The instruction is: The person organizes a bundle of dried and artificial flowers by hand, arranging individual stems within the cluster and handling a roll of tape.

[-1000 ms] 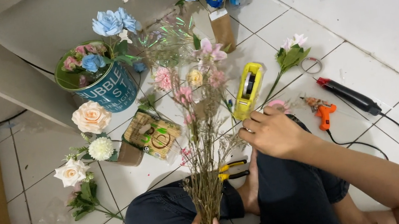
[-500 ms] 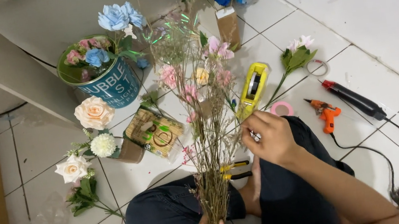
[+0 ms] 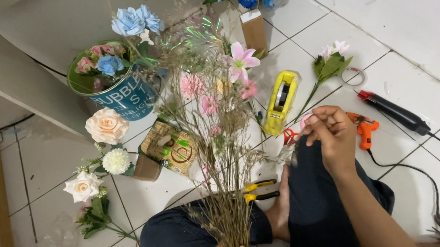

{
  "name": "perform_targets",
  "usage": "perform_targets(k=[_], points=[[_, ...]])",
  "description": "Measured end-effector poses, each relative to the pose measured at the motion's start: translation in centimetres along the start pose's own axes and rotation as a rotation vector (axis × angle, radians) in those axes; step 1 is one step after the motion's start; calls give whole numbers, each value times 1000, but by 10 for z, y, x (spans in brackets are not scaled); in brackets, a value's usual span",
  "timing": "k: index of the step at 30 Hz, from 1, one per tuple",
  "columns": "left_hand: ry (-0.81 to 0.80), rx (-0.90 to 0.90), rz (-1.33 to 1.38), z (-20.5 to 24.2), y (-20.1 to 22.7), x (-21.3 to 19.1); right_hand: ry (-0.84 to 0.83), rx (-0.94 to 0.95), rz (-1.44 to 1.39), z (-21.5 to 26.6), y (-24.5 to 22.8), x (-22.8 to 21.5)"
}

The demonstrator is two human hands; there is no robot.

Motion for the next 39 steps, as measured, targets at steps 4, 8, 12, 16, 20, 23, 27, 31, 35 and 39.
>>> perform_targets(k=[4, 8, 12, 16, 20, 23, 27, 31, 35, 39], points=[[-145, -39, 374, 14, 39, 3, 74, 142, -224, -1, 46, -12], [-217, 50, 468, 6, 26, 9, -84, 133, 185, -12, 66, -3], [-223, -5, 484, 5, 20, 18, -232, 180, 251, -16, 53, 12], [-167, -91, 340, 6, 7, 28, -340, 150, -29, -6, 20, 20], [-149, 28, 295, 8, 6, 34, -305, 42, -143, 12, 4, 20], [-129, 59, 208, 8, 6, 35, -462, 24, -130, 22, 2, 34], [-185, 25, 65, 12, 12, 40, -395, 244, -134, 24, 10, 38], [-218, 57, -7, 1, -8, 45, -409, 297, -215, 22, 24, 35], [-226, -37, 266, -1, -30, 50, -365, 376, -305, 24, 64, 18], [-207, 89, 305, -5, -51, 59, -434, 177, -119, 21, 63, 11]])
Point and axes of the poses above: each hand's wrist, its own z-axis away from the middle knuckle, its own x-axis out of the palm, y = z × x, the point moved 6 cm from there along -z, towards the middle knuckle, and after that the axes turned 2 degrees about x, right-handed, at the moved point
